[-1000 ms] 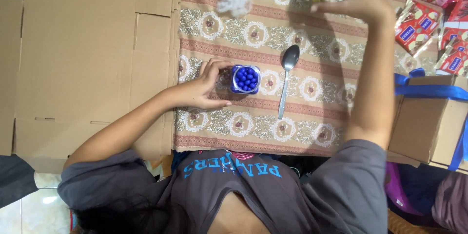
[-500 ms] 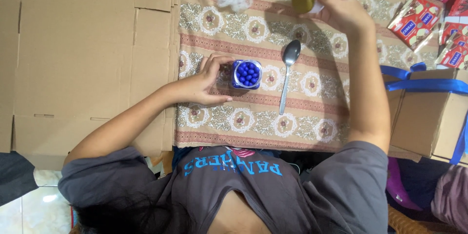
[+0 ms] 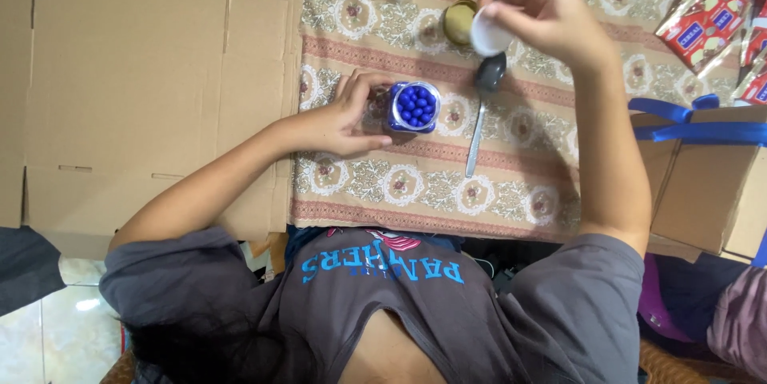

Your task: The person fills small jars with white, blue, and yellow candies by hand and using a spoon, and سپس secures them with lids.

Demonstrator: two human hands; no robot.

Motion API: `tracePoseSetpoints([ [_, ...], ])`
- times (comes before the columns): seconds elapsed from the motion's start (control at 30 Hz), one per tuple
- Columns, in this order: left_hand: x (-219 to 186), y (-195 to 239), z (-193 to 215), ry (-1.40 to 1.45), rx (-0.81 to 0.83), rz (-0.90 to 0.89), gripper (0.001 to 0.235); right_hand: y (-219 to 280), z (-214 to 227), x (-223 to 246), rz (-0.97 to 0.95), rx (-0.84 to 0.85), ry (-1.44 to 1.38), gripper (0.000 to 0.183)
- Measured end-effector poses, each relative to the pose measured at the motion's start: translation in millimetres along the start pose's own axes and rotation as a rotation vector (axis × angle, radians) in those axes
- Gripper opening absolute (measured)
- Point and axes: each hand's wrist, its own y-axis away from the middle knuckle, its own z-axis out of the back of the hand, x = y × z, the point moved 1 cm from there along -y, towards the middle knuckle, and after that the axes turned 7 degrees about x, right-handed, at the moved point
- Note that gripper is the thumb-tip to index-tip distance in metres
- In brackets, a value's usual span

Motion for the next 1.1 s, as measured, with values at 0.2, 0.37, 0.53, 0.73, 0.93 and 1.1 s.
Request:
tracePoseSetpoints([
  [0.2, 0, -8, 0, -0.005, -0.091, -0.196, 0.082, -9, -56, 53, 0.337, 0.233, 0.218, 0.017],
  [0.37, -23, -9, 13, 0.199, 0.036, 0.051, 0.105, -18, -77, 28, 0.276, 0.23, 0.218, 0.021],
  [0.53, -27, -22, 11, 0.312, 0.015, 0.048, 0.096, -18, -83, 28, 0.338, 0.238, 0.168, 0.017],
  [0.73, -26, -23, 6, 0.323, 0.072, 0.153, 0.105, -21, -96, 6, 0.322, 0.316, -0.015, 0.026],
  [0.93, -23, -26, -1, 0.458, 0.006, 0.115, 0.084, -17, -111, -24, 0.324, 0.284, -0.275, 0.022],
  [1.1, -9, -31, -2, 0.545, 0.022, 0.024, 0.076, -13, -117, -22, 0.285, 0.223, -0.335, 0.022],
])
